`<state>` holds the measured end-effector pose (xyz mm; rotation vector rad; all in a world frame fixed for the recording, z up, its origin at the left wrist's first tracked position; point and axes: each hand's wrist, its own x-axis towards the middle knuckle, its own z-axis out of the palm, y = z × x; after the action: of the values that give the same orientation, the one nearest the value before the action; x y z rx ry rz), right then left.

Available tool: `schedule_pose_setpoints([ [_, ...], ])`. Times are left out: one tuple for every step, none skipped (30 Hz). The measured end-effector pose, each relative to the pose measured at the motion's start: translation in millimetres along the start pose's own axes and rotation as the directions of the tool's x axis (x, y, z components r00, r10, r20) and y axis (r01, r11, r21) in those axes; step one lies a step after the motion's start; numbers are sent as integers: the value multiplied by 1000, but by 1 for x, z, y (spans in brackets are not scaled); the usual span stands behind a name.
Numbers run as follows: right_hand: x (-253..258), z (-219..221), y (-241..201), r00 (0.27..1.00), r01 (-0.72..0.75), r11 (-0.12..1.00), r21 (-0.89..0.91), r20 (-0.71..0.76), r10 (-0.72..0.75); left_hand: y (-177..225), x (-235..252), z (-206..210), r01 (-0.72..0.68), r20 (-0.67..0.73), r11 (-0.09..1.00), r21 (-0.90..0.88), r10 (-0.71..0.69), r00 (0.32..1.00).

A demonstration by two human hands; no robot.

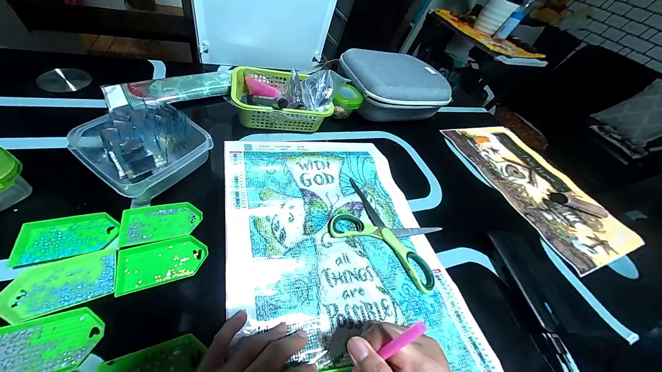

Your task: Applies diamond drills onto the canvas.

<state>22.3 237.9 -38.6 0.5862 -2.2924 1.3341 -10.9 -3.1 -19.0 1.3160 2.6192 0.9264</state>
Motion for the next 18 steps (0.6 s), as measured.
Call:
schedule_pose_setpoints([
  [0,0,0,1000,-2,1000,4,-1,2,0,0,0,0,1,1000,2,0,1000],
  [0,0,1,1000,-9,1000,17,-4,9,0,0,0,0,2,1000,3,0,1000],
  [0,0,1,1000,-22,999,43,-12,23,0,0,0,0,2,1000,3,0,1000],
  [-1,0,2,999,-43,996,80,-27,45,0,0,0,0,4,1000,2,0,1000],
  [0,0,2,996,-67,990,123,-48,73,0,0,0,1,4,1000,-1,-1,1000],
  [0,1,3,992,-89,983,162,-71,102,0,0,0,2,3,1000,-3,-2,1000],
  [1,2,4,987,-108,976,188,-98,128,0,0,-1,2,3,1000,-3,-2,1000],
  [3,4,5,981,-124,973,197,-124,150,0,1,-1,2,3,1000,-1,-2,1000],
  [4,5,5,976,-135,972,192,-146,164,1,1,-1,2,3,1000,5,-2,1000],
  [6,7,5,971,-144,973,179,-163,174,0,1,0,1,2,1000,9,-1,1000],
  [6,8,5,969,-151,975,161,-172,178,0,1,0,-1,0,1000,12,1,1000],
  [7,9,6,968,-154,978,143,-176,178,0,1,0,1,0,1000,14,-1,1000],
  [7,9,6,969,-158,980,124,-174,178,0,1,0,3,3,1000,15,-3,1000],
  [7,9,6,970,-160,981,108,-168,176,0,1,0,5,3,1000,13,-5,1000],
  [8,10,6,971,-158,983,97,-163,172,0,1,1,4,3,1000,13,-4,1000],
  [7,10,7,973,-157,984,89,-159,169,0,1,0,2,3,1000,12,-2,1000],
  [7,10,7,973,-156,984,82,-156,167,0,1,0,1,3,1000,10,-1,1000],
  [7,10,7,974,-156,985,72,-152,165,0,0,0,-1,2,1000,9,1,1000],
])
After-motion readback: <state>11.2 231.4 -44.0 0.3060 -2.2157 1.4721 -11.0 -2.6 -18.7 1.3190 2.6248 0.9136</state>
